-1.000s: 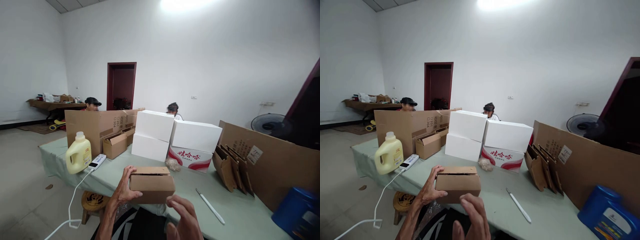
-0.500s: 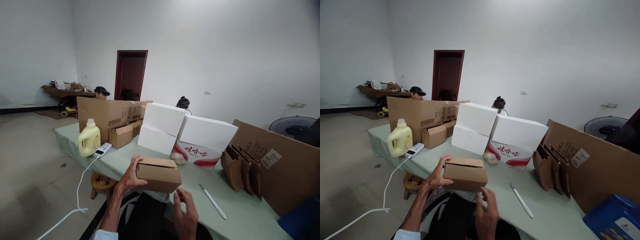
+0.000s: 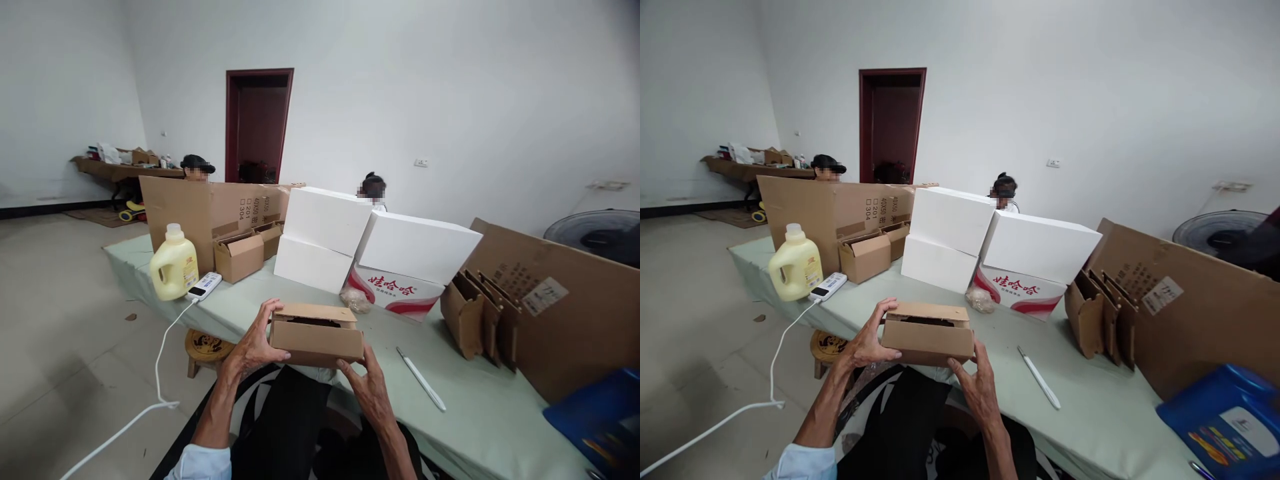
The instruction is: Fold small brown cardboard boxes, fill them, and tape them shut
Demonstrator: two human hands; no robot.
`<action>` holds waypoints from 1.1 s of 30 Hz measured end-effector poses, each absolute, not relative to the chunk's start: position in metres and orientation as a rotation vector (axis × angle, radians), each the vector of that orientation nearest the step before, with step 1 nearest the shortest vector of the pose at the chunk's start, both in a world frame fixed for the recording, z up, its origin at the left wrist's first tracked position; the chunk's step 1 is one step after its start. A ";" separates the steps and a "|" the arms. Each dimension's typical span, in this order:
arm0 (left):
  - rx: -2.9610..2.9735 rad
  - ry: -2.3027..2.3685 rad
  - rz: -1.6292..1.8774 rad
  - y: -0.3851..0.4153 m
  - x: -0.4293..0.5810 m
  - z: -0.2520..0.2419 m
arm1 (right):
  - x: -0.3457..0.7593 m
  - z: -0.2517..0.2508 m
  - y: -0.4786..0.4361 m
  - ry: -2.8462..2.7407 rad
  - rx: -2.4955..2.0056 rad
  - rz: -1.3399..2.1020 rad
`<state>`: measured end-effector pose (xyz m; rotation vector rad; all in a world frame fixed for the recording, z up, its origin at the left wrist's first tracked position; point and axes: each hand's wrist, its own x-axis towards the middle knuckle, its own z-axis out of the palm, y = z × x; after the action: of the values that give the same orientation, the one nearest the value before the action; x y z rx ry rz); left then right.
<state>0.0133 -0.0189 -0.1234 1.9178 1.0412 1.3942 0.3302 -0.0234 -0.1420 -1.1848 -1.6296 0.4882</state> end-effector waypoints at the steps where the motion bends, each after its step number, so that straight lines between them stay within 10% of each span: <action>1: 1.914 1.039 1.396 -0.019 0.013 -0.124 | 0.328 -0.141 -0.026 -1.622 -1.181 0.489; 33: 1.575 0.845 1.445 -0.038 -0.006 -0.103 | 0.333 -0.116 -0.029 -1.589 -0.995 0.668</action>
<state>-0.0063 -0.0383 -0.1026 1.5749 0.8451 1.4451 0.3331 -0.0292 -0.1156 -0.9954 -1.5894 0.6675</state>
